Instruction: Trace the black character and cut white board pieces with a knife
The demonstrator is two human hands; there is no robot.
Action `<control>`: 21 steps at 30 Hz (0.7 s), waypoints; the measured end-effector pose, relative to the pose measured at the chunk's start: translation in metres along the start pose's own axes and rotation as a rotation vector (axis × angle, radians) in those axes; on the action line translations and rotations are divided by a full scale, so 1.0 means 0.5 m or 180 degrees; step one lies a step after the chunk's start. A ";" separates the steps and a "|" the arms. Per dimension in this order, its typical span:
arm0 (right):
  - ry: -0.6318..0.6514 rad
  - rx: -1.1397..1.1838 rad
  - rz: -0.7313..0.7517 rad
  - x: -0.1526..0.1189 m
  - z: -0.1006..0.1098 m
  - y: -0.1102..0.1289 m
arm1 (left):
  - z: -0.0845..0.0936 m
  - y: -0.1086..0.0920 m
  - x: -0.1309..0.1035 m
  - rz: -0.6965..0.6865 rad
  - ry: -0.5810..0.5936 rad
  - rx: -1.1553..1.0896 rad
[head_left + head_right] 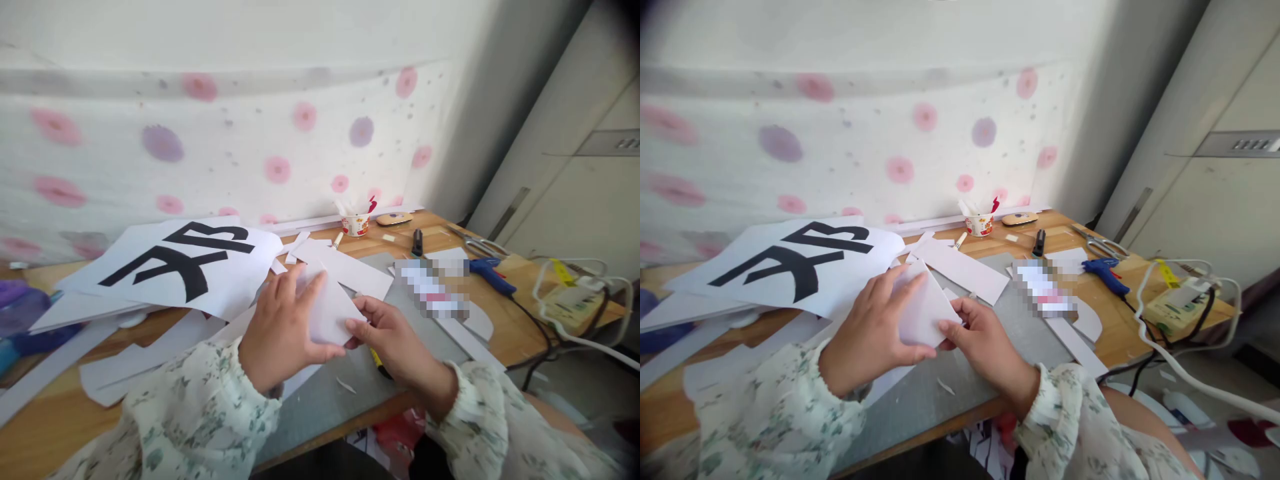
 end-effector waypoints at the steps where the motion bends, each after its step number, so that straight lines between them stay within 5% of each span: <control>1: -0.0039 0.0012 -0.0013 0.000 0.005 0.002 | 0.005 0.006 0.001 -0.0008 0.0070 -0.0094; 9: -0.0490 0.0204 -0.0064 0.004 0.049 -0.005 | 0.009 0.063 0.029 0.0193 0.0213 -0.1387; 21: -0.0607 -0.0631 0.0193 0.034 0.028 -0.001 | -0.007 0.086 0.056 0.0278 0.0200 -0.2178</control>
Point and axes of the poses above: each hand's wrist, its own x-axis towards the middle knuckle, its own z-axis out of the back of the hand, y = z × x, the point moved 1 cm from there along x, towards the middle knuckle
